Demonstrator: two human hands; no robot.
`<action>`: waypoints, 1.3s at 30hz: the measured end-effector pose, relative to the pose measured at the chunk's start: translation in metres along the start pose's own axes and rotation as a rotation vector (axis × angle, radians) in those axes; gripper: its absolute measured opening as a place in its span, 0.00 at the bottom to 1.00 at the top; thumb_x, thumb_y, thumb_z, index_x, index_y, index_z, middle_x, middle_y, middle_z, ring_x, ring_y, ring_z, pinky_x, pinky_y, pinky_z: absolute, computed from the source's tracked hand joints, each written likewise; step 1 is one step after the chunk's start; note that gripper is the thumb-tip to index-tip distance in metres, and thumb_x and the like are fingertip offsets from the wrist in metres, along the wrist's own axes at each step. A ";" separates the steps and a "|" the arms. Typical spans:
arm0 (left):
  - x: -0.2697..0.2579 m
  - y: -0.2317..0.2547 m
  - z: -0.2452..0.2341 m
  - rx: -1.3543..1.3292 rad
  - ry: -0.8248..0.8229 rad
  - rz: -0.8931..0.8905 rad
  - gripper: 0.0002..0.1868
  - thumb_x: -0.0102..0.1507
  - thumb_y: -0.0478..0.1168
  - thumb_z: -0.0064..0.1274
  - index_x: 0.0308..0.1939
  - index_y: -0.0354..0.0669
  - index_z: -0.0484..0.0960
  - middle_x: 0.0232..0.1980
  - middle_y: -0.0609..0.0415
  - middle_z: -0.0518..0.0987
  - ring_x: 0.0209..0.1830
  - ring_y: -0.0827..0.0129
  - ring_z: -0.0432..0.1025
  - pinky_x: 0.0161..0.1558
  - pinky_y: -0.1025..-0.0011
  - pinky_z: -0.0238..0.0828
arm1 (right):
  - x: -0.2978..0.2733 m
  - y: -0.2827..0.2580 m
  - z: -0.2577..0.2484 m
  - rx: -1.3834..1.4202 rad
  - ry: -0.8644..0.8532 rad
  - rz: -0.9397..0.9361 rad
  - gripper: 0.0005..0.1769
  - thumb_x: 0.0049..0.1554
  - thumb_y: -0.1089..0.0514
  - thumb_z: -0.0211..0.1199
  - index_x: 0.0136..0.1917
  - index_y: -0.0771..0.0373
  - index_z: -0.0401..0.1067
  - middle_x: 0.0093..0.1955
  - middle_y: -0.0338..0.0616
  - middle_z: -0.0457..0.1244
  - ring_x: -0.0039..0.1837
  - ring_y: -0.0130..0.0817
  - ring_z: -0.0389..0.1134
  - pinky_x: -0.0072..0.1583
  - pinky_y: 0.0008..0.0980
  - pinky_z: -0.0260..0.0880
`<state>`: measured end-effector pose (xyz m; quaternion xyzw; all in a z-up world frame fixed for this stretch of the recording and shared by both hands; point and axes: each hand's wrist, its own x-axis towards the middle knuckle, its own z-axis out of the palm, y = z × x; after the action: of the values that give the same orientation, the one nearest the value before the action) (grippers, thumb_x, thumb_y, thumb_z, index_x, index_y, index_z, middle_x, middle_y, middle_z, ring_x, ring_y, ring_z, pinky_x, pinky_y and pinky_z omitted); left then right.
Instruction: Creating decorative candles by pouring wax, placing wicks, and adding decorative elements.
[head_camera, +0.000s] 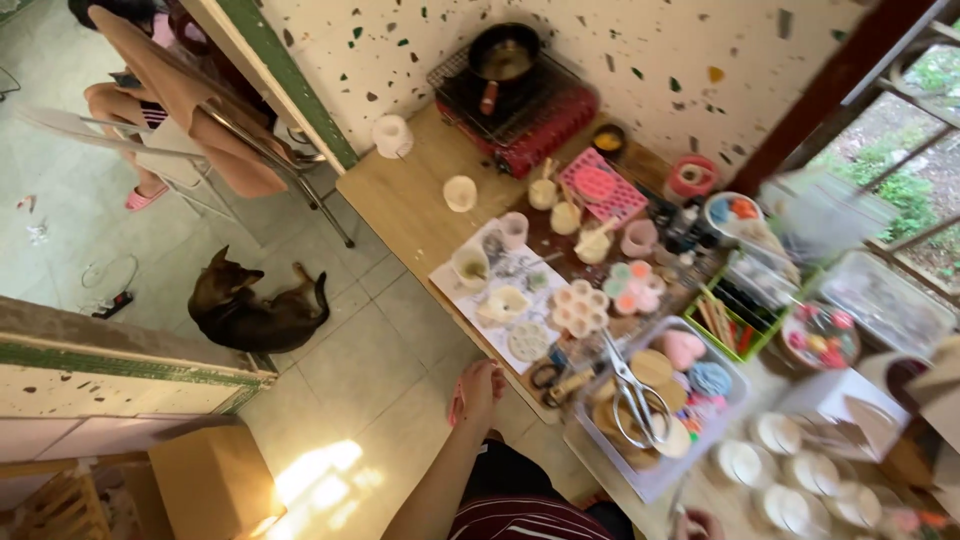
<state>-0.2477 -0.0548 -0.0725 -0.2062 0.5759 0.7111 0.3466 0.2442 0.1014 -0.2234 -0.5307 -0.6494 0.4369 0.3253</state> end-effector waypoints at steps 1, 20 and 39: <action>0.032 0.008 -0.008 0.127 0.026 0.211 0.10 0.63 0.37 0.52 0.45 0.38 0.82 0.35 0.52 0.80 0.30 0.64 0.71 0.33 0.66 0.64 | 0.026 0.010 0.054 0.044 -0.035 -0.021 0.22 0.55 0.59 0.66 0.62 0.69 0.71 0.45 0.52 0.68 0.37 0.30 0.69 0.38 0.29 0.69; 0.211 0.212 0.005 1.211 -0.561 0.796 0.48 0.41 0.40 0.75 0.65 0.47 0.74 0.55 0.48 0.70 0.56 0.52 0.69 0.55 0.58 0.71 | 0.122 -0.536 0.475 -0.364 -0.300 -0.293 0.10 0.59 0.60 0.60 0.54 0.63 0.76 0.49 0.53 0.69 0.45 0.52 0.70 0.47 0.44 0.71; 0.213 0.214 0.006 1.285 -0.590 0.880 0.47 0.42 0.41 0.74 0.64 0.43 0.72 0.56 0.49 0.71 0.58 0.48 0.66 0.54 0.55 0.70 | 0.081 -0.511 0.492 -0.272 -0.144 -0.070 0.11 0.59 0.63 0.58 0.54 0.68 0.76 0.45 0.59 0.70 0.42 0.51 0.73 0.46 0.42 0.72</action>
<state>-0.5472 -0.0152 -0.0739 0.4705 0.7832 0.3393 0.2238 -0.4168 0.0430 0.0398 -0.5143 -0.7422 0.3701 0.2182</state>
